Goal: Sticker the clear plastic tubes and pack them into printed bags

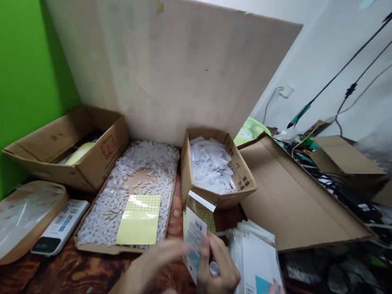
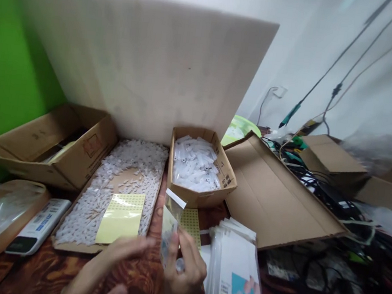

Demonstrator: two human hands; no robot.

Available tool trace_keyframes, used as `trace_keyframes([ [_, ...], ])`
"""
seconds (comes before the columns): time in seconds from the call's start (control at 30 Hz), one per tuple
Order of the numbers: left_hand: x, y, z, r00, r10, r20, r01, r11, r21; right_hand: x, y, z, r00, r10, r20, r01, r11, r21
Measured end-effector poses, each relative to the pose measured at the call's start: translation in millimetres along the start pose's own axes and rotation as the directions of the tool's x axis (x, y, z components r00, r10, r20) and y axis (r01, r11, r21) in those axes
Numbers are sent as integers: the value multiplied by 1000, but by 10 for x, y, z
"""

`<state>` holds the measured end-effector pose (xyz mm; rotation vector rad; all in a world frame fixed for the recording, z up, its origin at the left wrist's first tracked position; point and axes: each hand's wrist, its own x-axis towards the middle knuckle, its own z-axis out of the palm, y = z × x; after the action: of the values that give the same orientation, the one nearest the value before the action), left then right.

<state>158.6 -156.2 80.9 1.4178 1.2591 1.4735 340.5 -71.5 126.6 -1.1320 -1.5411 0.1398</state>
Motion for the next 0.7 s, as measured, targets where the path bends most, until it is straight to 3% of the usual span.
trace_keyframes([
  [0.1,302,-26,54,969,-183,164,196,978,-69,-159,-39,216,991,-80,108,68,992,110],
  [0.2,459,-122,38,911,-405,77,412,894,-173,-406,-85,496,955,-122,270,63,974,218],
  [0.27,528,-187,-47,854,-519,-38,491,828,-270,-547,-128,630,920,-30,392,-75,966,248],
  [0.37,595,-230,-270,795,-601,-81,528,752,-394,-629,-170,708,846,165,508,-334,905,262],
  [0.47,610,-213,-499,771,-634,-50,562,716,-415,-544,-97,739,780,301,549,-486,844,228],
  [0.53,606,-196,-599,767,-642,-10,584,704,-404,-443,23,776,771,378,512,-530,827,188],
  [0.63,609,-187,-647,754,-652,83,630,681,-373,-304,216,837,768,470,435,-593,779,206],
  [0.7,619,-192,-631,738,-657,156,663,663,-348,-241,288,868,728,536,428,-676,666,315],
])
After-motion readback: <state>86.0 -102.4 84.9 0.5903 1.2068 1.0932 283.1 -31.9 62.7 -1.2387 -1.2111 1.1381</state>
